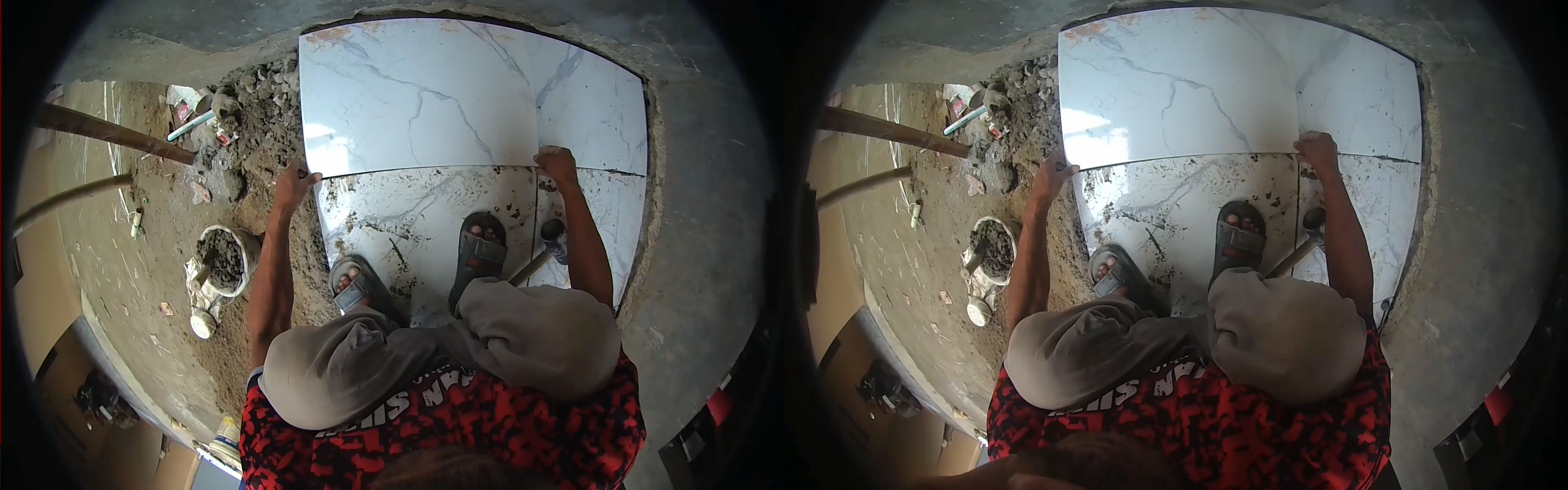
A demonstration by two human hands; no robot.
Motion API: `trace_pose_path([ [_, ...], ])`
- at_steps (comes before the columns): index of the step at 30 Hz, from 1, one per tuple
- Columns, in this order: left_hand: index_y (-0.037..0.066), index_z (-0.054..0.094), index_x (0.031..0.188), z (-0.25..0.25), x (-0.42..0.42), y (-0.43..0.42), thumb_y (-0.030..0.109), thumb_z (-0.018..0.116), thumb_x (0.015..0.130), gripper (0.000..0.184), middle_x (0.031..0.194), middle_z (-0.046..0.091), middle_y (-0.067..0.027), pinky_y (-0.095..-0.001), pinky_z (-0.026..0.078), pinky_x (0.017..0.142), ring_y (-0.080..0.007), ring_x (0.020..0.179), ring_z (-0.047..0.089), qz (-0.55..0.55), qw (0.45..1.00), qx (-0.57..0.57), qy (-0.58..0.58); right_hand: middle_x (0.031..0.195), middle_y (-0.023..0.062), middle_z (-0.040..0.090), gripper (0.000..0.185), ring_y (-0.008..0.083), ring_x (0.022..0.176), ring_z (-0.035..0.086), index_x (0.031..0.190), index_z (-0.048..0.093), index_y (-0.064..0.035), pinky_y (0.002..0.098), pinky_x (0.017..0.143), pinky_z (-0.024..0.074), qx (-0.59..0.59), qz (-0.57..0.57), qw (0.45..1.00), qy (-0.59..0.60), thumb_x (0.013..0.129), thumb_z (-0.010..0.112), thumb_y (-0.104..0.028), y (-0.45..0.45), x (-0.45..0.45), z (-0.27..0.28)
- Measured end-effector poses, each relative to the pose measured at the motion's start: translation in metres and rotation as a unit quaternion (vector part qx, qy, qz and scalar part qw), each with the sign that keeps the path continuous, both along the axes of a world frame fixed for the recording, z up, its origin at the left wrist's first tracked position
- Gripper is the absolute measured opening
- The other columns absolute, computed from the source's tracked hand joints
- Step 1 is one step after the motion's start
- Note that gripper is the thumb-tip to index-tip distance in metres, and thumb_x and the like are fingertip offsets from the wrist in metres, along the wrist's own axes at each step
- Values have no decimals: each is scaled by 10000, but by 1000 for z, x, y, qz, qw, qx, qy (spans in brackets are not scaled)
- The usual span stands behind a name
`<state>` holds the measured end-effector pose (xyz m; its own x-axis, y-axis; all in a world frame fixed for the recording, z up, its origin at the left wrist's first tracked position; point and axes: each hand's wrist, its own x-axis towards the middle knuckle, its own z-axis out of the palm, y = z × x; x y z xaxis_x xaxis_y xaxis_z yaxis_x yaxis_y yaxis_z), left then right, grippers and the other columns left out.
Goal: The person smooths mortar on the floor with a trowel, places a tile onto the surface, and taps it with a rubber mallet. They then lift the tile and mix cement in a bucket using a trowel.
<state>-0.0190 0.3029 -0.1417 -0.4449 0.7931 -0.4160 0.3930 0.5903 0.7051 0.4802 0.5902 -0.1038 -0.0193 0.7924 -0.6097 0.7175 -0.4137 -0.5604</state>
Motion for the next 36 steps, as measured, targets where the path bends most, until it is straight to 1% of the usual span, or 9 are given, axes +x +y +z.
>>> trace_pose_path([
  [3,-17,575,848,1,1,0,215,757,754,309,725,596,-117,-367,428,600,-191,648,529,-1,1000,5,3,755,68,610,171,171,661,619,861,653,45,295,623,574,4,111,994,-19,731,673,-65,13,4,-7],
  [4,-19,570,849,0,1,-1,215,758,754,315,725,594,-120,-371,425,598,-195,647,526,0,1000,3,9,737,68,596,164,171,642,606,826,643,41,297,608,569,-10,25,999,20,726,669,-86,9,1,-1],
  [9,-25,558,870,17,8,1,220,756,765,332,737,594,-123,-391,434,625,-218,656,528,4,1000,6,19,705,90,599,164,186,606,614,800,641,55,314,577,572,-49,59,997,-5,725,661,-90,28,-4,2],
  [17,-2,567,855,7,11,2,239,768,753,330,711,609,-106,-361,445,600,-202,623,540,3,999,-16,28,716,169,655,208,225,604,656,762,624,97,321,545,569,51,234,953,-183,736,622,-109,49,-8,-6],
  [21,-3,569,860,-7,10,0,236,774,742,337,759,652,-149,-374,469,626,-227,676,611,-5,998,-9,61,726,178,667,208,231,600,664,767,632,92,323,553,573,-26,228,961,-154,739,604,-113,54,-12,-3],
  [23,-3,572,863,-3,12,-2,243,776,738,343,771,661,-155,-380,474,638,-243,683,619,5,999,1,44,770,211,685,288,274,668,689,815,666,70,341,671,561,-63,230,964,-119,701,606,-187,52,-18,-7],
  [26,0,581,873,-2,8,1,260,769,742,347,786,667,-156,-378,483,640,-244,689,627,-16,998,-12,52,749,175,687,256,244,636,684,850,657,71,327,628,568,-116,169,977,-59,735,579,-144,29,-41,2],
  [33,-5,560,857,0,4,2,218,762,750,319,736,639,-145,-380,461,612,-225,642,578,-14,1000,-6,20,734,129,674,239,196,616,662,859,651,48,296,566,561,-82,208,973,-53,797,609,-179,14,-27,5],
  [36,-21,544,820,-5,1,5,211,769,742,333,702,611,-147,-365,451,597,-214,624,552,-36,999,-13,31,760,132,680,245,198,615,655,892,659,32,304,597,547,-31,155,986,-53,806,614,-192,5,-14,2],
])
